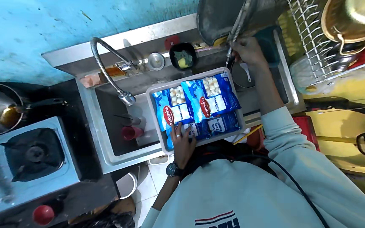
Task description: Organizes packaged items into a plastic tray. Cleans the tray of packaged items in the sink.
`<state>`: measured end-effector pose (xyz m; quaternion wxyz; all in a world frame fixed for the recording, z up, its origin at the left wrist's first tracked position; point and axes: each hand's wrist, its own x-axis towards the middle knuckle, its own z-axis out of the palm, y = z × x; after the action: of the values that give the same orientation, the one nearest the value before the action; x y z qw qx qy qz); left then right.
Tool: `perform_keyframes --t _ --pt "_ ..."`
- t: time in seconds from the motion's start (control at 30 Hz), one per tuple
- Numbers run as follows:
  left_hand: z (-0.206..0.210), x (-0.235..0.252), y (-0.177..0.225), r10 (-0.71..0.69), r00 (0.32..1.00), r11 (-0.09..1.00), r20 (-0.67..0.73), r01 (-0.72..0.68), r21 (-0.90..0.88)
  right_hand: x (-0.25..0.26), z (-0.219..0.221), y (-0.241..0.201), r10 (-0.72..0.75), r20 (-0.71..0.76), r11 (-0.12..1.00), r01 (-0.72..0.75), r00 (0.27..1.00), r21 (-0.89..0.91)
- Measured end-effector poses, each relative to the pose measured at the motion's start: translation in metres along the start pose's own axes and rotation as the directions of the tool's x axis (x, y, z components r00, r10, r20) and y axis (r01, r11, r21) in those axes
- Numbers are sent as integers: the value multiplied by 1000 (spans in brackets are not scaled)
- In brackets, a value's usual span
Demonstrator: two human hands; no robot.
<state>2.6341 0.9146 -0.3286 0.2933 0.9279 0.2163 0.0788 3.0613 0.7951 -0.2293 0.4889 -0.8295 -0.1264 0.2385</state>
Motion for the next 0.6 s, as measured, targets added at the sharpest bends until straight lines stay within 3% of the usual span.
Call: perform_keyframes --t 0.23,0.37,0.6 --pt "11 -6 5 213 976 977 46 -213 -16 2 13 -29 -9 -11 995 10 1000 103" --pt "11 -4 3 235 968 972 82 -235 -7 13 24 -50 -45 -31 981 50 998 190" --pt "13 -9 1 263 965 964 -9 -263 -46 23 31 -56 -2 10 976 0 1000 220"
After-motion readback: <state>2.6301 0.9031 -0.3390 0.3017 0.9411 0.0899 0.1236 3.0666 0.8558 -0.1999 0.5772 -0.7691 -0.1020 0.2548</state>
